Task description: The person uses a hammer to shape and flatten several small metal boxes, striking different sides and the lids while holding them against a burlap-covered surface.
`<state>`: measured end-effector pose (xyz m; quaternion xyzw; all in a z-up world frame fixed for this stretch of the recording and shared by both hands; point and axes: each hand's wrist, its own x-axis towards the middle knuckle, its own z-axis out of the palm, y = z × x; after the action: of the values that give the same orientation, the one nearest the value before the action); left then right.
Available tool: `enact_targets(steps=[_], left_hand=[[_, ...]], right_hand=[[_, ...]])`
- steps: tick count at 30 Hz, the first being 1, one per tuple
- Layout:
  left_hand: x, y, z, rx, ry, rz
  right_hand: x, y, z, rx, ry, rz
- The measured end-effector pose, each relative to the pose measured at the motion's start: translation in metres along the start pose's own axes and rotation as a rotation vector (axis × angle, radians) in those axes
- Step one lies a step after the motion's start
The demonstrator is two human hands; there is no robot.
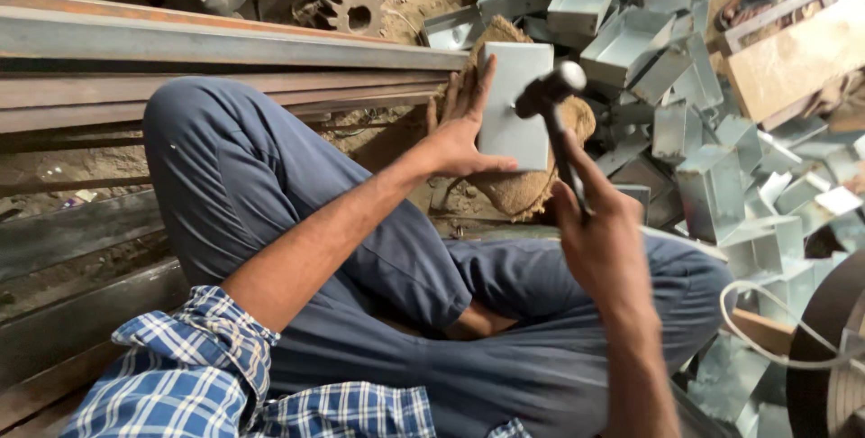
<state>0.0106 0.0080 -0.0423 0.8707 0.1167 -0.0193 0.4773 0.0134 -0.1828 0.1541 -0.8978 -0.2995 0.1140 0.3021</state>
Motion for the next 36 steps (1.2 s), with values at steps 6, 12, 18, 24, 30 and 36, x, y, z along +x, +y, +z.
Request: enact_targets(steps=[6, 12, 18, 24, 30, 36], left_hand=[[0.002, -0.005, 0.007, 0.01, 0.014, 0.015], [0.001, -0.005, 0.004, 0.0, -0.003, -0.014], [0.002, -0.002, 0.002, 0.001, -0.019, -0.023], [0.002, -0.003, 0.003, 0.007, -0.019, -0.005], [0.003, -0.007, 0.003, -0.01, 0.006, -0.02], [0.004, -0.001, 0.001, 0.028, 0.002, -0.021]], right_hand=[[-0.01, -0.007, -0.025, -0.09, 0.224, -0.079], [0.0, 0.002, 0.002, -0.107, 0.119, -0.301], [-0.013, -0.013, -0.023, -0.138, 0.137, -0.205], [-0.01, 0.014, 0.013, -0.006, 0.362, -0.384], [-0.011, 0.043, 0.028, 0.245, 0.129, 0.016], [-0.007, 0.073, 0.049, 0.936, 0.233, 0.331]])
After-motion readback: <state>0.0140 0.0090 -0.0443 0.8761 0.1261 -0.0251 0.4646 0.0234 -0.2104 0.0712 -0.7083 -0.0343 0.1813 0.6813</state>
